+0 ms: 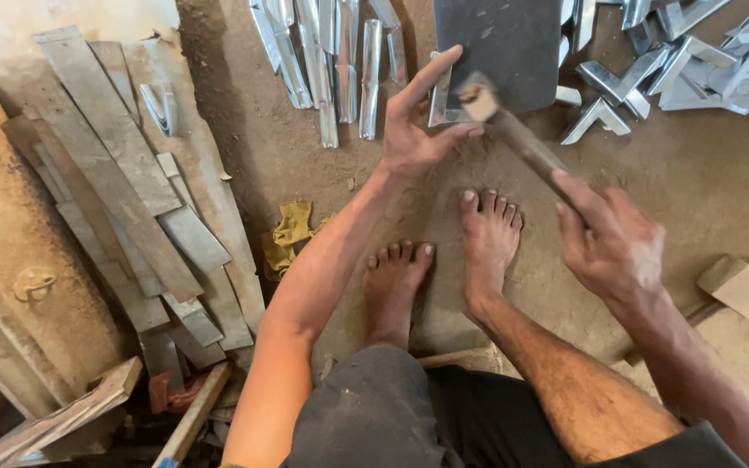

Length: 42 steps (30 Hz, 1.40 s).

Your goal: The person repeatedly bends small metal strips into L-shaped brackets using a hammer and a metal block. They pick up each strip, position it on the block, strike it to form a right angle, and place the finished piece aside.

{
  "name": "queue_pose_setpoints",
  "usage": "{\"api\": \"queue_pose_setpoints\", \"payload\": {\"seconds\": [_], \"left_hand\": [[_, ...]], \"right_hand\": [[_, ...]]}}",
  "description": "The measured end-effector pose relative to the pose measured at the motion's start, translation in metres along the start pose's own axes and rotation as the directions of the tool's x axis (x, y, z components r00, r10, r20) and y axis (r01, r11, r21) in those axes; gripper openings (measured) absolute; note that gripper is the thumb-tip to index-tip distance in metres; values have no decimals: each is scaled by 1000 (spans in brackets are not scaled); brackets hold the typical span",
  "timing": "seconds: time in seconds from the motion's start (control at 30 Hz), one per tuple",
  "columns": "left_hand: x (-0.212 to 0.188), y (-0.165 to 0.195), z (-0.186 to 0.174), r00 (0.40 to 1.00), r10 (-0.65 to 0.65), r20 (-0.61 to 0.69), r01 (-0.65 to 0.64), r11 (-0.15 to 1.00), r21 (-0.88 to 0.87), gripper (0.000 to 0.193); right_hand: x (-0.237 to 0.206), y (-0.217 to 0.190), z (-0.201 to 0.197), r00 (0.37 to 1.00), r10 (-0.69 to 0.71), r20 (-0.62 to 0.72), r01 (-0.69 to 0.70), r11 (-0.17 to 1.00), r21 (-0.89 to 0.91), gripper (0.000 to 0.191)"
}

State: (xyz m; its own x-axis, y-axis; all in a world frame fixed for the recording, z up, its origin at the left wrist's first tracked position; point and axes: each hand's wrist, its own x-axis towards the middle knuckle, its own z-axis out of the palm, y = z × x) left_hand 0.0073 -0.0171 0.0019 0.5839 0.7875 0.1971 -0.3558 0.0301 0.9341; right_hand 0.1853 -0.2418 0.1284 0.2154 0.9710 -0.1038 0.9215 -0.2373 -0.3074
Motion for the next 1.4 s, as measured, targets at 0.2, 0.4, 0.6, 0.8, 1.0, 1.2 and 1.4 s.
{"api": "queue_pose_setpoints", "payload": {"seconds": [0.2, 0.4, 0.6, 0.8, 1.0, 1.2, 1.4], "left_hand": [[-9, 37, 0, 838, -363, -408, 243, 917, -317, 56], [0, 79, -11, 984, -99, -147, 133, 961, 244, 31], [-23, 43, -42, 949, 64, -310, 286, 249, 925, 41], [-66, 10, -54, 959, 136, -250, 242, 75, 967, 22], [-45, 64, -72, 975, 92, -202, 134, 480, 867, 14], [-31, 136, -50, 989, -115, -90, 133, 963, 232, 38], [-17, 111, 4, 941, -337, -25, 225, 682, -696, 52]], "right_hand": [[-69, 30, 20, 979, 90, -181, -50, 976, 214, 40], [-81, -14, 58, 896, 427, 120, -437, 807, 398, 33], [-55, -23, 60, 955, 256, 151, -297, 812, 502, 29], [-26, -18, 46, 877, 363, 314, -479, 710, 516, 28], [27, -35, 26, 987, 120, 108, -160, 821, 547, 29], [85, -86, -5, 943, -202, -265, 293, 881, 371, 62], [89, -98, -7, 996, -61, -59, 79, 923, 376, 35]]}}
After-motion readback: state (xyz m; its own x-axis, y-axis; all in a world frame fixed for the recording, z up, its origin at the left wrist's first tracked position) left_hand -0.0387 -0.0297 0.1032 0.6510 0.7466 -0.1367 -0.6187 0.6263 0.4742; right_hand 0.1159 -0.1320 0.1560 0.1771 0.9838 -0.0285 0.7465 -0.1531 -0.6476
